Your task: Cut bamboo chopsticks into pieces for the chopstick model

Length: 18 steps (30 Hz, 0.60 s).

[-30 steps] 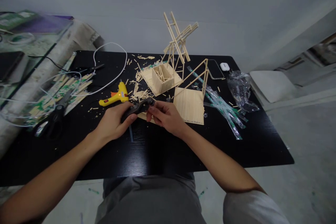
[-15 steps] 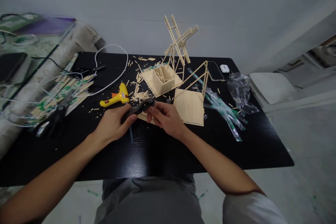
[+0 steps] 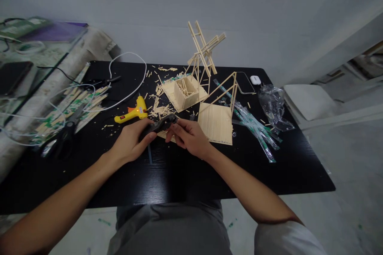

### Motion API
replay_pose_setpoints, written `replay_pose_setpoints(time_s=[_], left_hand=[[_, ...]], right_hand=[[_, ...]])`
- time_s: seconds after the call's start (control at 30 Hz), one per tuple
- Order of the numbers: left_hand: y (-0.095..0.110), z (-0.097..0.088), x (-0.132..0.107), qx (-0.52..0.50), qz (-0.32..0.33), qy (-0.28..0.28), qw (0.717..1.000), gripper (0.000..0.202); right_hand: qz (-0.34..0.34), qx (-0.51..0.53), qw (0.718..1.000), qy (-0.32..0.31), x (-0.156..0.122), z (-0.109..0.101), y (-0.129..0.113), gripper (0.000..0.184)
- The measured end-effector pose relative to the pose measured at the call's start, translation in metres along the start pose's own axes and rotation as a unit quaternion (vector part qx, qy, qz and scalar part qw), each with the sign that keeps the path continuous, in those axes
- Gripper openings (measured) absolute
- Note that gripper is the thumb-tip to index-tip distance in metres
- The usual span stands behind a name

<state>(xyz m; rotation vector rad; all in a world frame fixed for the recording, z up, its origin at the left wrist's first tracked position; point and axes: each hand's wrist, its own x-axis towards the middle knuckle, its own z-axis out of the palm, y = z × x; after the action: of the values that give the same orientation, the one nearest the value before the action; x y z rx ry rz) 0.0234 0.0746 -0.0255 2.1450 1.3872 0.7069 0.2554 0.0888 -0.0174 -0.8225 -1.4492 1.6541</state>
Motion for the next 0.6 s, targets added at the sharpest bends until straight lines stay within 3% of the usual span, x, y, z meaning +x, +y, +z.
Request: replay_pose_setpoints(time_s=[0.6], left_hand=[[0.0028, -0.0003, 0.0012, 0.003, -0.002, -0.002, 1.000, 0.048]], right_hand=[[0.001, 0.012, 1.000, -0.001, 0.0002, 0.0001, 0.0036, 0.041]])
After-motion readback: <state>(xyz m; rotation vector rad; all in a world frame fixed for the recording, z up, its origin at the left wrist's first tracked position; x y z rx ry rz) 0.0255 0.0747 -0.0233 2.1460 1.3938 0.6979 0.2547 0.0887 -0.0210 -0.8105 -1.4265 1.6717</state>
